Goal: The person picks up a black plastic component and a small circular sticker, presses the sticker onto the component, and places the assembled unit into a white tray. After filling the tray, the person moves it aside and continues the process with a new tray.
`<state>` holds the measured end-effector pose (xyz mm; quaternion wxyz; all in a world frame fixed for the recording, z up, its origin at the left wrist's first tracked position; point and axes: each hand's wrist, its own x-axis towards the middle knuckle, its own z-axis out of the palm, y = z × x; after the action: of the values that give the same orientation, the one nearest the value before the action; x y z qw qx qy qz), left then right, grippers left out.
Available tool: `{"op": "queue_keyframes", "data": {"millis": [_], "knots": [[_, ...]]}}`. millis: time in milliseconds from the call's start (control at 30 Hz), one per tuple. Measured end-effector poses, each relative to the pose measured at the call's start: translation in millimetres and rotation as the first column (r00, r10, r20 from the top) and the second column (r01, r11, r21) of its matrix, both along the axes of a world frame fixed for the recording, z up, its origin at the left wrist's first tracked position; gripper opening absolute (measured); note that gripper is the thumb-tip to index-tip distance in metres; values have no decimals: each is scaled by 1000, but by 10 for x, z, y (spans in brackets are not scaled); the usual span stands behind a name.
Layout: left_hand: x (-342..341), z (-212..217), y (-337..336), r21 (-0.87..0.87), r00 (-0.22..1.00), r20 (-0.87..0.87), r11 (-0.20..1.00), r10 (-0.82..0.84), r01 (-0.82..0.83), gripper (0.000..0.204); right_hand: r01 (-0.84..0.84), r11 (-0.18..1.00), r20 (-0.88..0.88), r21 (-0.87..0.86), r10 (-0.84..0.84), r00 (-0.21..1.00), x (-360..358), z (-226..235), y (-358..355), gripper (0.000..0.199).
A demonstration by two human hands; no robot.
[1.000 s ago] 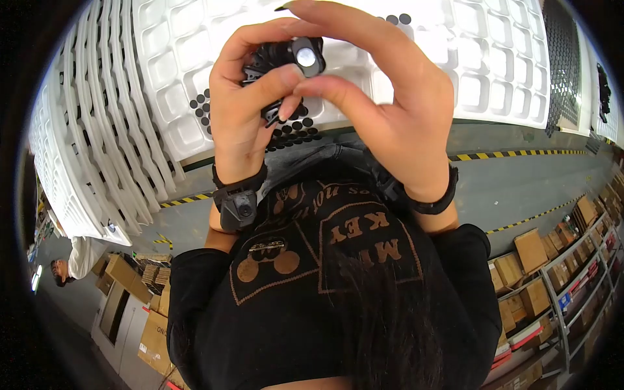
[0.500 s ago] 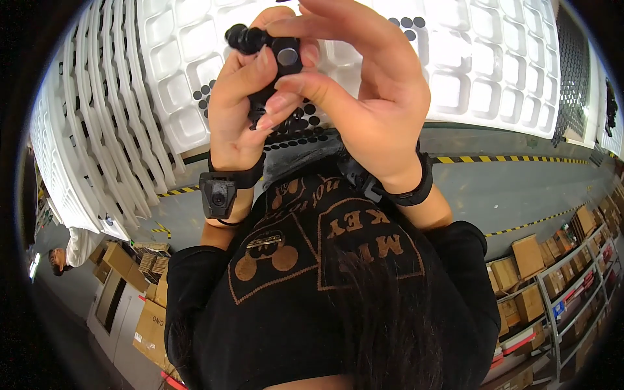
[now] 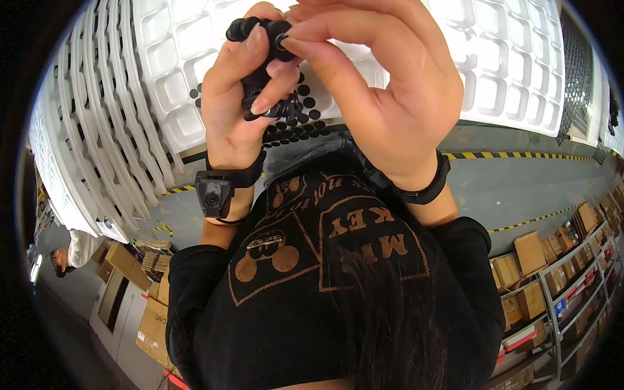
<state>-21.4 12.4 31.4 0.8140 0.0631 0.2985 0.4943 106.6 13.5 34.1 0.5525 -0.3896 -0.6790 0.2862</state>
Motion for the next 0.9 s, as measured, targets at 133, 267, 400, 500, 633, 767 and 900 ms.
{"op": "queue_keyframes", "data": {"millis": [133,267,400,500,633,767,900], "knots": [[-47,-67,24,-11,999,16,999,-43,43,16,32,998,55,47,-35,998,-24,3,16,10],[-47,-479,192,771,974,135,636,-182,12,17,27,998,33,51,-28,999,-65,5,21,12],[-54,-394,177,758,976,141,653,-167,2,18,31,998,58,59,-35,998,-85,4,26,13],[-113,-5,15,22,994,70,996,-84,82,17,32,999,73,37,-35,997,-74,-1,20,13],[-101,-106,20,217,994,-8,970,-113,112,20,36,983,-218,-181,-76,973,-169,73,3,16],[-69,-82,21,189,996,25,979,-85,79,19,-22,965,-183,-262,-27,983,-80,56,6,24],[-42,-99,25,170,995,77,984,-60,46,16,-32,997,237,-67,47,970,2,87,47,33]]}}
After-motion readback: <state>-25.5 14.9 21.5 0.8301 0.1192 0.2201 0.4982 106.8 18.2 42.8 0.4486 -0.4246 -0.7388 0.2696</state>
